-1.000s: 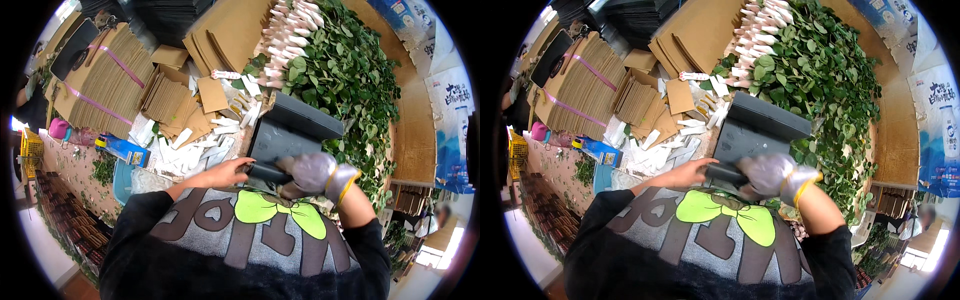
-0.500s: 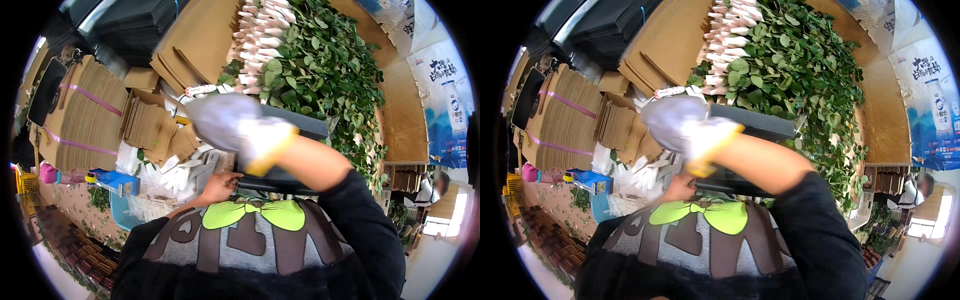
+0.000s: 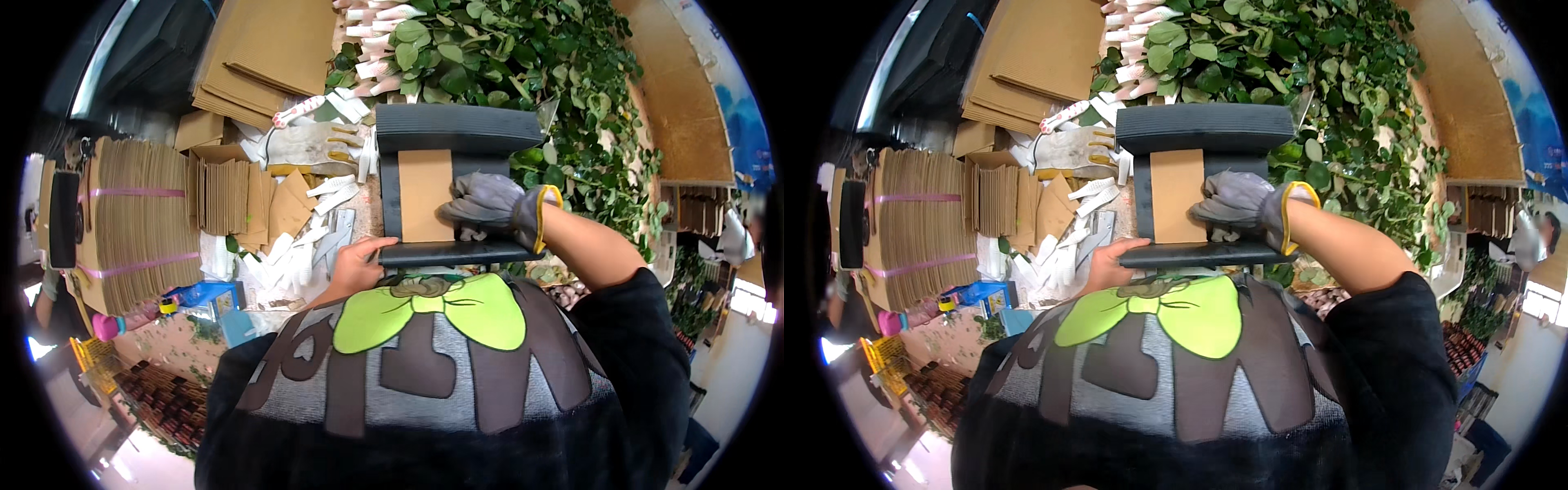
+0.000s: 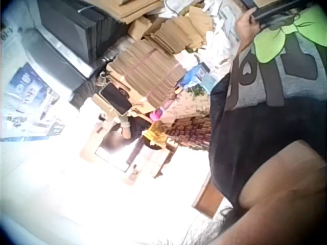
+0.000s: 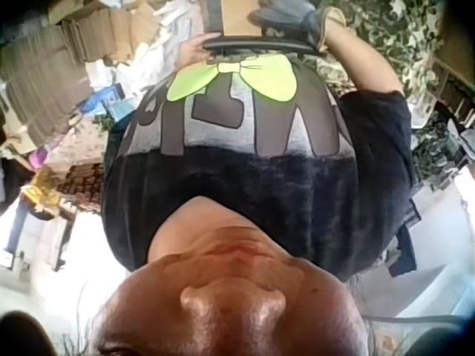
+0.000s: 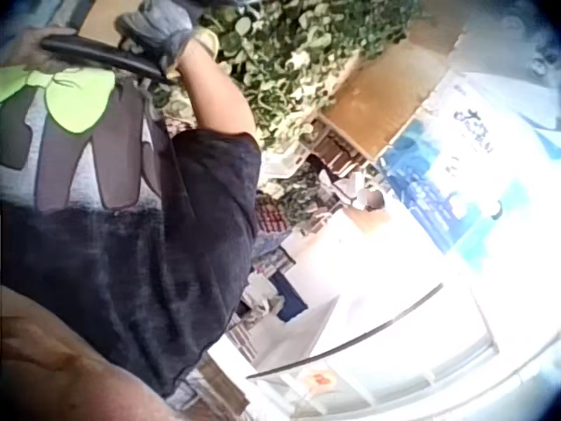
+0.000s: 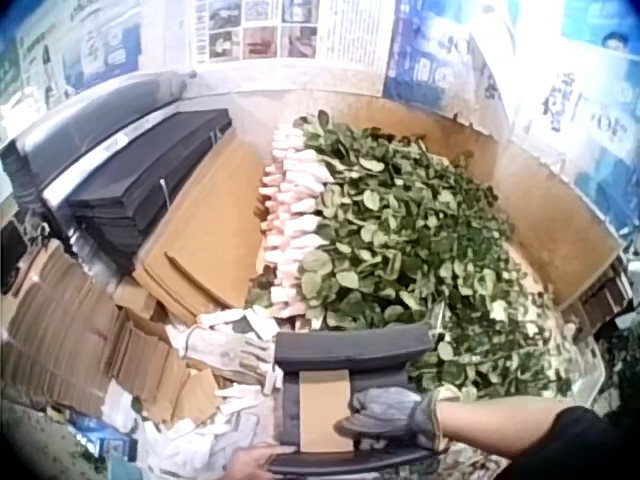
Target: The person places several roses into a black cardboard sleeve, adds a cardboard insert, and seals the package using a tape dispenser.
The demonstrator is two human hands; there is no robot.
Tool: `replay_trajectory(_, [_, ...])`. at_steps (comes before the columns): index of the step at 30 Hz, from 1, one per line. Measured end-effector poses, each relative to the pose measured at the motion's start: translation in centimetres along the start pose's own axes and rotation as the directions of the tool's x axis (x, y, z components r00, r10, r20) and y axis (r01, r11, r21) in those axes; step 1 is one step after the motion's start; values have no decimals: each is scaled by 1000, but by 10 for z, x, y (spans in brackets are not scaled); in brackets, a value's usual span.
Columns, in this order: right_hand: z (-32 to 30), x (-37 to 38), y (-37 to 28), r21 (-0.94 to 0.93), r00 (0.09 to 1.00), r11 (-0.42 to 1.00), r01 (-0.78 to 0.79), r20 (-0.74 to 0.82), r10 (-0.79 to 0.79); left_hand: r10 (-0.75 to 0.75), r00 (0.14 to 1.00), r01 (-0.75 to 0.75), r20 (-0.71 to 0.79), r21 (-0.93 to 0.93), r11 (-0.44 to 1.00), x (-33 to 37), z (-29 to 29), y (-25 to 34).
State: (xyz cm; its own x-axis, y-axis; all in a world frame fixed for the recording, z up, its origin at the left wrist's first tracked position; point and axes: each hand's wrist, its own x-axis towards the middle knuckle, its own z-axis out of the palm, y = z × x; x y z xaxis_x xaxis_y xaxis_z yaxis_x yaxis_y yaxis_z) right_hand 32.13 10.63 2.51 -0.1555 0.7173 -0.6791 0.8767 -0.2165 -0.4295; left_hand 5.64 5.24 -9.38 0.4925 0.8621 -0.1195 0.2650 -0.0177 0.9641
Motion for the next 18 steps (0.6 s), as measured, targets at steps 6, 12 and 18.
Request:
replay_trajectory(6, [-1, 3, 1, -40, 999, 999, -11, 49, 13, 126, 967, -198, 222, 340, 919, 22, -41, 41])
replay_trajectory(12, [-4, 3, 1, -94, 996, 995, -13, 91, 22, 370, 822, -520, 433, 305, 798, 98, -24, 79])
replay_trajectory(18, [-53, -22, -43, -381, 949, 871, 310, 187, -255, 213, 779, -530, 590, 437, 726, 99, -18, 74])
